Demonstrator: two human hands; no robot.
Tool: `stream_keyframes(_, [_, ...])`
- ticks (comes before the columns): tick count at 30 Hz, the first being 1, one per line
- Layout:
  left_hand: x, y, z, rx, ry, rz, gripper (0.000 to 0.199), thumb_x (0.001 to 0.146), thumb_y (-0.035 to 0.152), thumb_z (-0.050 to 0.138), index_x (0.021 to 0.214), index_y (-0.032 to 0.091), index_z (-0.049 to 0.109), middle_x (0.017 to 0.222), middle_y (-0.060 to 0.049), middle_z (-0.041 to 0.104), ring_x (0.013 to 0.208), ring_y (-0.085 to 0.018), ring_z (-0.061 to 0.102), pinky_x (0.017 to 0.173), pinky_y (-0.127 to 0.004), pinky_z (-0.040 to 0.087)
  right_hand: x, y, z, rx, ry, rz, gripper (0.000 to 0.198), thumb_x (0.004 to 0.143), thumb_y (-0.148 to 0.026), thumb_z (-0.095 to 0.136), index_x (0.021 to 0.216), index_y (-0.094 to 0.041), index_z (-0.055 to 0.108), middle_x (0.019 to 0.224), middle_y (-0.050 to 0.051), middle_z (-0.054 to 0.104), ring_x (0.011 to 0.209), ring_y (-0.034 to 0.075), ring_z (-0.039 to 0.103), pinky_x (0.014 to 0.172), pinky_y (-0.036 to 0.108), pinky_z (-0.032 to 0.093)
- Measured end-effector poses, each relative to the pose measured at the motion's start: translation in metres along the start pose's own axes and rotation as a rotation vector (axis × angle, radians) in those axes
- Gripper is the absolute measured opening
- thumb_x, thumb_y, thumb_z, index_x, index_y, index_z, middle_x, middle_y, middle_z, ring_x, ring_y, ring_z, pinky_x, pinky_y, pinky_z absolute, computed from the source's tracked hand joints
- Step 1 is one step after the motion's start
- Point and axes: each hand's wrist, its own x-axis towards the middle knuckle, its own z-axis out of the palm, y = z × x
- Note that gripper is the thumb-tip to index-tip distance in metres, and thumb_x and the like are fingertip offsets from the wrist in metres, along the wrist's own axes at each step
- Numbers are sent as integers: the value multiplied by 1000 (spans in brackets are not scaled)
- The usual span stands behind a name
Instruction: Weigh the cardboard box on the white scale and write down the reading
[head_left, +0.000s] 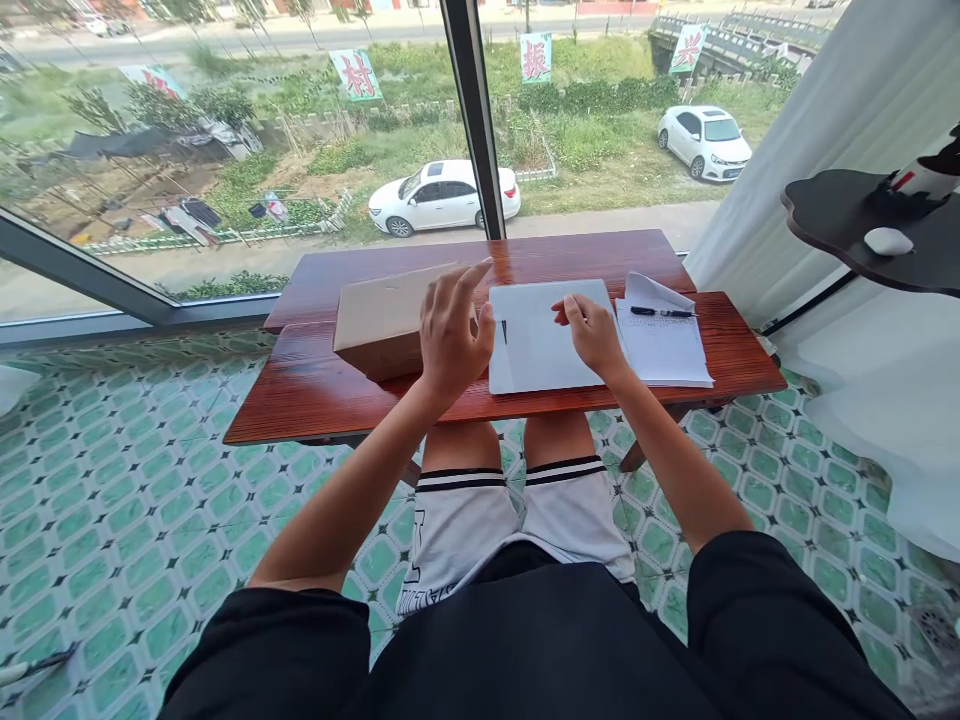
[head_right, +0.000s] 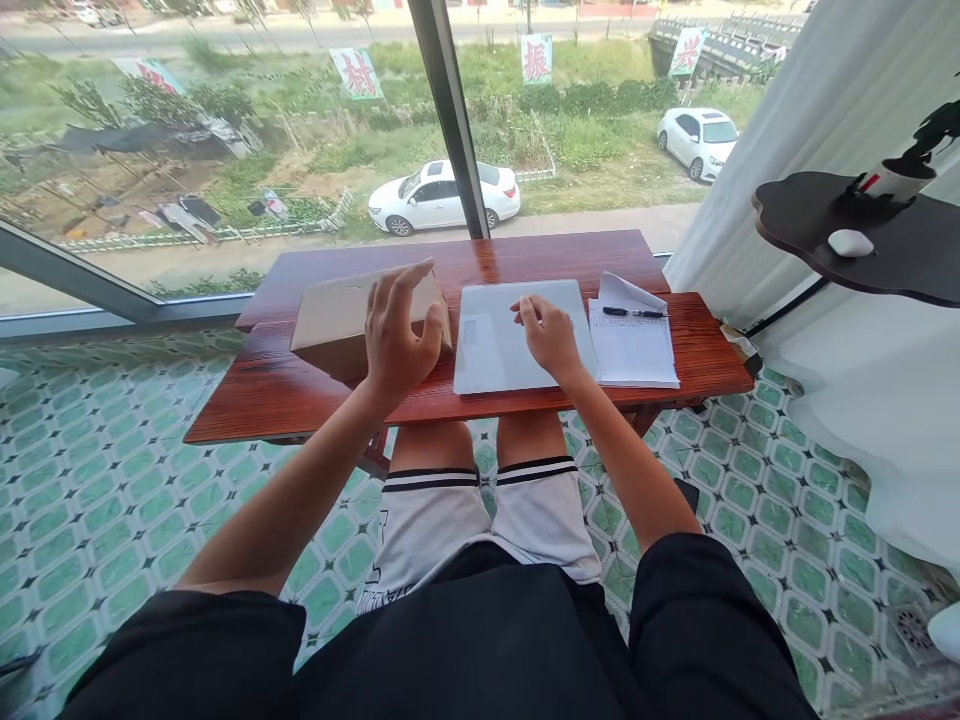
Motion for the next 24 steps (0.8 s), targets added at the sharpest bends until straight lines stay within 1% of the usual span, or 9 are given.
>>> stream_keyframes(3, [2, 16, 16, -6, -50, 78, 47, 94, 21, 44, 141, 22, 52, 131, -9, 63, 122, -26, 55, 108, -41, 41, -4, 14, -16, -34, 21, 15, 53, 102, -56, 32, 89, -19, 69, 80, 5, 67, 80, 18, 63, 75, 31, 45])
stream_keyframes(7, [0, 42, 38, 11, -120, 229, 48, 96, 22, 43, 142, 25, 53, 128, -9, 64, 119, -25, 56, 103, -40, 43, -10, 36, -38, -129, 79, 53, 57, 102, -58, 31, 87, -19, 69, 73, 4, 63, 69, 17, 58, 68, 31, 40])
stream_keyframes(11, [-9, 70, 65, 11, -226, 438, 53, 94, 16, 42, 145, 26, 51, 132, -10, 63, 125, -26, 52, 99, -41, 43, -15, 60, -63, -186, 156, 87, 49, 101, -49, 34, 85, -19, 69, 72, 4, 62, 69, 17, 56, 71, 31, 40])
stream_keyframes(13, [-14, 82, 81, 9, -240, 553, 54, 94, 14, 42, 146, 26, 50, 134, -9, 62, 126, -25, 51, 100, -40, 42, -17, 72, -75, -203, 182, 114, 48, 101, -48, 35, 85, -19, 69, 74, 5, 64, 71, 18, 57, 73, 32, 40])
stream_keyframes(15, [-20, 92, 98, 11, -240, 654, 52, 95, 16, 43, 146, 26, 49, 134, -9, 62, 127, -26, 52, 100, -40, 42, -19, 84, -87, -233, 202, 146, 49, 100, -49, 34, 84, -19, 68, 75, 5, 64, 71, 18, 57, 73, 32, 39])
stream_keyframes(17, [-27, 100, 116, 18, -279, 736, 50, 96, 20, 45, 146, 25, 49, 133, -11, 62, 127, -26, 52, 100, -40, 42, -20, 95, -97, -262, 217, 173, 50, 100, -50, 33, 84, -19, 69, 74, 5, 62, 69, 18, 55, 72, 32, 38])
stream_keyframes(21, [-39, 115, 144, 46, -374, 855, 47, 96, 19, 45, 142, 23, 50, 131, -13, 62, 116, -25, 58, 96, -40, 43, -22, 113, -113, -272, 237, 217, 52, 99, -53, 33, 86, -19, 70, 71, 4, 60, 65, 18, 53, 69, 32, 37])
stream_keyframes(24, [-46, 126, 161, 41, -408, 921, 41, 97, 17, 42, 136, 18, 53, 125, -14, 63, 110, -24, 59, 92, -38, 44, -25, 121, -121, -241, 238, 263, 51, 99, -54, 34, 86, -18, 68, 64, 2, 56, 55, 16, 51, 64, 32, 38])
